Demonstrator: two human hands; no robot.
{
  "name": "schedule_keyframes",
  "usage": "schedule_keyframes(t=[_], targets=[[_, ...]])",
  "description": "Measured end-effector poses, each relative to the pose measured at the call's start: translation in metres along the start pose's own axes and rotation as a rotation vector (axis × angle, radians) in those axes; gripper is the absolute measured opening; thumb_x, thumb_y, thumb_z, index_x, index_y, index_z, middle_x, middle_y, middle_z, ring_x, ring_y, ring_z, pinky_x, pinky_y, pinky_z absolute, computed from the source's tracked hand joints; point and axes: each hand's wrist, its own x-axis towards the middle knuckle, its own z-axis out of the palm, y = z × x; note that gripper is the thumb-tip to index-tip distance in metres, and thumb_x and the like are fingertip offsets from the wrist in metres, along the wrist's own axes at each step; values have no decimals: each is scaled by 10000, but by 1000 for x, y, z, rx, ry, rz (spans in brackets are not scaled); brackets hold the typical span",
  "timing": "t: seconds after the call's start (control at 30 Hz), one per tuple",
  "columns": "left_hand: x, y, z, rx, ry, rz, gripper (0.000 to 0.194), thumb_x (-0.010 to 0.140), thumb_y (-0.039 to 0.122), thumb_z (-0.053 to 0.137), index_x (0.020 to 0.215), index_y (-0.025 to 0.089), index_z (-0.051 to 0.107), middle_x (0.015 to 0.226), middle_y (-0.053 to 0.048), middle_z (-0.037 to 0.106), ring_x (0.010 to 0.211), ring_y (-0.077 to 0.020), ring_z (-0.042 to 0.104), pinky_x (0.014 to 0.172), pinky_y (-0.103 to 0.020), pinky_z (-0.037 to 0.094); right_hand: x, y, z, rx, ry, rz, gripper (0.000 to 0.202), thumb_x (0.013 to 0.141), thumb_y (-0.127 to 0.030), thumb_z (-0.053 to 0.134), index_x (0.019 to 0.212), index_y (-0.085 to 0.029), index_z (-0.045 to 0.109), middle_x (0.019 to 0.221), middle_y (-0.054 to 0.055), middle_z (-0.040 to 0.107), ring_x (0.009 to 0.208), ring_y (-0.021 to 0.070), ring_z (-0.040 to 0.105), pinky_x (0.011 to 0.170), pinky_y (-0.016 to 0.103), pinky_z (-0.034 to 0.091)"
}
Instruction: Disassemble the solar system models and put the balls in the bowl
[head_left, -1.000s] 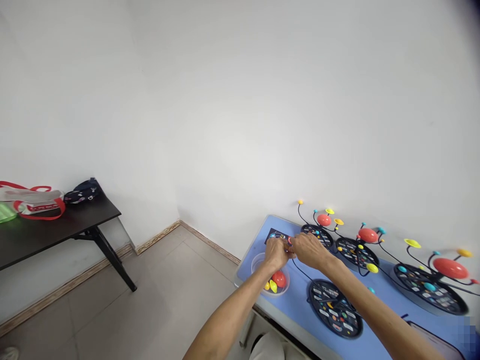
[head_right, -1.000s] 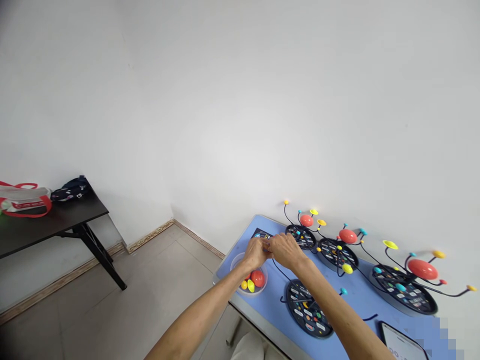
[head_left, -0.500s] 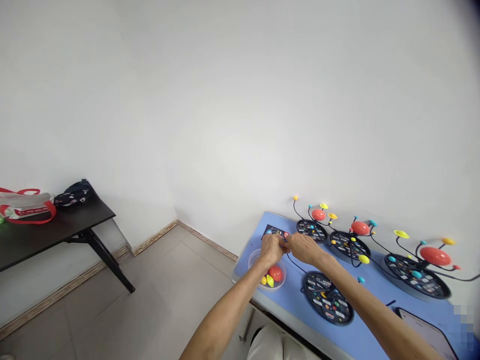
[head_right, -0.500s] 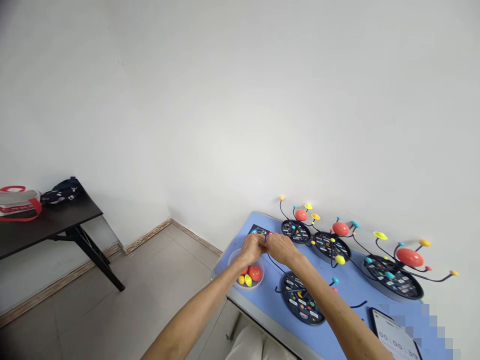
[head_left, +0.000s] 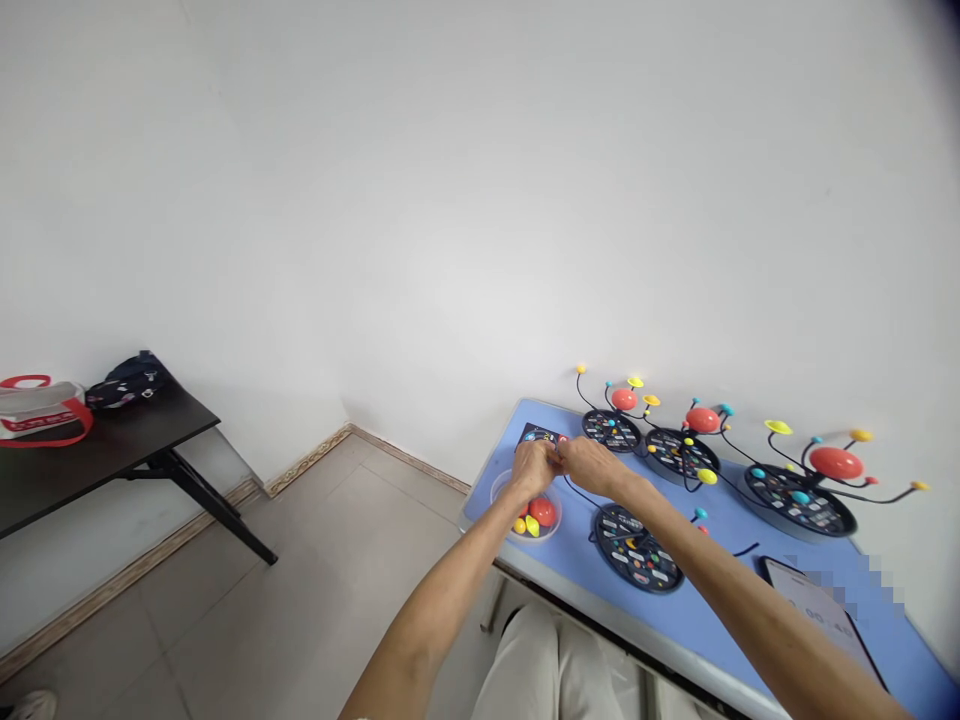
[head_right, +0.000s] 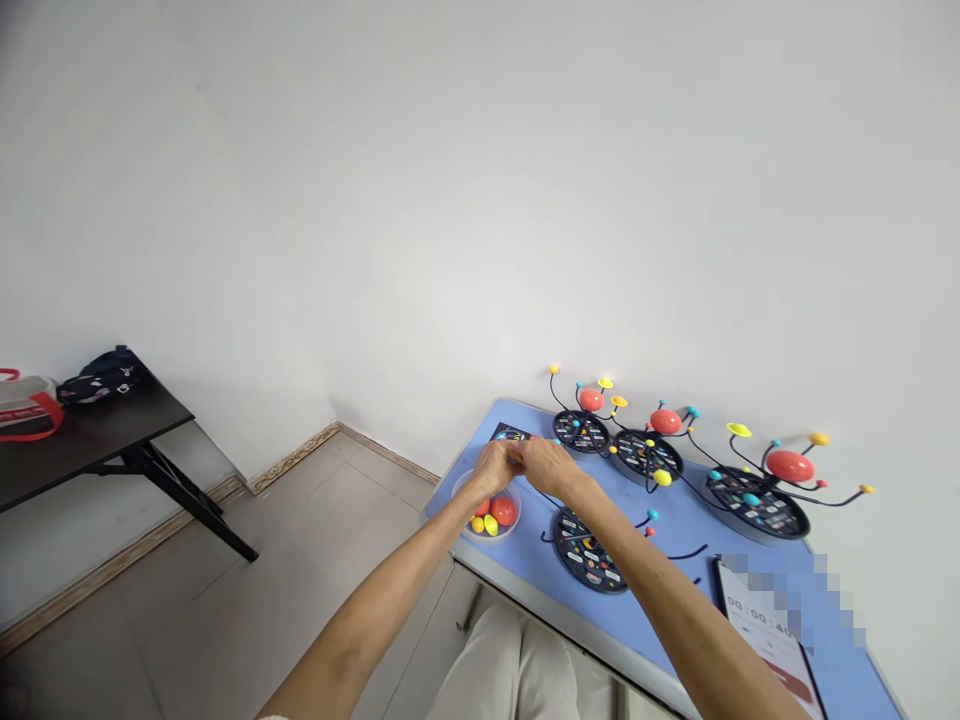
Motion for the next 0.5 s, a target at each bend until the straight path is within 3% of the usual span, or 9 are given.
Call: schedule_keyframes(t=[0.3,0.5], targets=[[7,-13,8,-22,-12,45,88,774,141,712,765,207,770,918,-5,767,845,-144,669,799,-223,496,1,16,9,49,55,-113,299,761,34,487,905,-134,688,950,125,715,859,195,660,658,233,367],[8,-12,6,-16,-20,77,82,785,167,705,792,201,780,932,-11,762,868,-146,672,832,-230,490,2,19,17,94,104,-45,242,863,-57,456,976,-132,656,972,120,717,906,191,659,691,229,370]])
